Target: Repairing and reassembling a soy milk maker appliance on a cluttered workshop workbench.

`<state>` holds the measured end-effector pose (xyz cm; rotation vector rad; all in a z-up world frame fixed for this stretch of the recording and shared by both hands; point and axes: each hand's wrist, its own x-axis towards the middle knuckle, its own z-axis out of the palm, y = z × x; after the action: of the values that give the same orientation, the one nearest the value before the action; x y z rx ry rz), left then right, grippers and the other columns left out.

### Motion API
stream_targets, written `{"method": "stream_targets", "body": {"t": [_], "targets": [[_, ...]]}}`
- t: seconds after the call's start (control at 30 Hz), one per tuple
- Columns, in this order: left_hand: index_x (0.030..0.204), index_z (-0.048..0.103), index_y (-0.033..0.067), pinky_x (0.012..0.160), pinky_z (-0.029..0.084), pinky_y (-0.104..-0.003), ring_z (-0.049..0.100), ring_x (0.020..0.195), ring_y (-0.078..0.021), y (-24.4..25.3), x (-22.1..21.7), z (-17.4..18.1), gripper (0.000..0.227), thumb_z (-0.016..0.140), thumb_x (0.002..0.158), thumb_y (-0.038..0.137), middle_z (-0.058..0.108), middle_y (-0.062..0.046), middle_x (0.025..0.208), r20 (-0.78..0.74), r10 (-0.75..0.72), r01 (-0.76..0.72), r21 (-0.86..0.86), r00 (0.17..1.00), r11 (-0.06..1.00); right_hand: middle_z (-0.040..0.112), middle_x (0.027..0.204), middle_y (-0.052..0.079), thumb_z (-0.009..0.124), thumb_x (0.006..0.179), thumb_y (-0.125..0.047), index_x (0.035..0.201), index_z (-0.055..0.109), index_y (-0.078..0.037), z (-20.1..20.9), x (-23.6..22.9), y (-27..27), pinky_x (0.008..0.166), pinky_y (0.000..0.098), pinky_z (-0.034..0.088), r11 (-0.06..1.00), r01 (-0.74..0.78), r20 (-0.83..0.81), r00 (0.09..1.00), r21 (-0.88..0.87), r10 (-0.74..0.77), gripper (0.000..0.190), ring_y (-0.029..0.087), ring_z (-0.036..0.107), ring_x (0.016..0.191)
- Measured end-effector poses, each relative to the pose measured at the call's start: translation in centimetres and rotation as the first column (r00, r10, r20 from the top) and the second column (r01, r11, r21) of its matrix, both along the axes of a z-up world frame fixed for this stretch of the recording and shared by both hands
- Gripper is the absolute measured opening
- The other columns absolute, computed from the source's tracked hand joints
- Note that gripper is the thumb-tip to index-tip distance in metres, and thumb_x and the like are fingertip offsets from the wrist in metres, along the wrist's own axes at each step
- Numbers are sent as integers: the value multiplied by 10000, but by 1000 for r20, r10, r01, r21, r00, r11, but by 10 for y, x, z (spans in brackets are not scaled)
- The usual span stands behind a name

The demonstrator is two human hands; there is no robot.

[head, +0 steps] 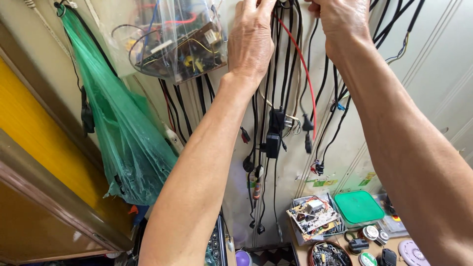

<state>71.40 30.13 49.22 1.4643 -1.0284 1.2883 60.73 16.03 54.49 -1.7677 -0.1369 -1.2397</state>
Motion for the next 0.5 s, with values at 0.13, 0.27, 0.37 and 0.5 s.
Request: {"method": "stream_targets", "body": {"t": [0.13,0.27,0.37,0.5], "targets": [[1339,617,161,902,639,-358,687,1115,-295,0,0,3,449,611,935,-36,640,-109,1241,0,1,-1,9,1000,1000,696,803,3,705,1044,-139,917,702,-49,-8,-5,13,559,227,460,995,85,64,995,-54,-81,155,57,591,654],[1260,647,104,791,613,-426,721,940,-316,14,-11,17,281,647,991,187,697,-138,1137,-112,-47,61,126,993,990,479,655,31,644,1103,-256,825,620,-20,-5,-22,39,459,253,308,968,194,-72,976,-162,-208,365,70,441,536],[1203,660,100,808,624,-410,733,968,-292,3,7,15,194,606,1026,158,714,-121,1057,-42,-47,51,88,998,995,650,701,-34,580,1052,-320,798,582,-99,8,-21,29,449,241,306,996,-90,-190,977,27,94,336,37,461,538],[1250,643,88,750,601,-342,737,932,-267,-2,10,16,227,533,1052,104,686,-155,1085,-151,-147,164,109,978,980,513,559,0,555,1058,-352,787,685,-68,18,-17,23,421,281,345,921,253,-312,886,-296,-343,413,67,464,470]]}}
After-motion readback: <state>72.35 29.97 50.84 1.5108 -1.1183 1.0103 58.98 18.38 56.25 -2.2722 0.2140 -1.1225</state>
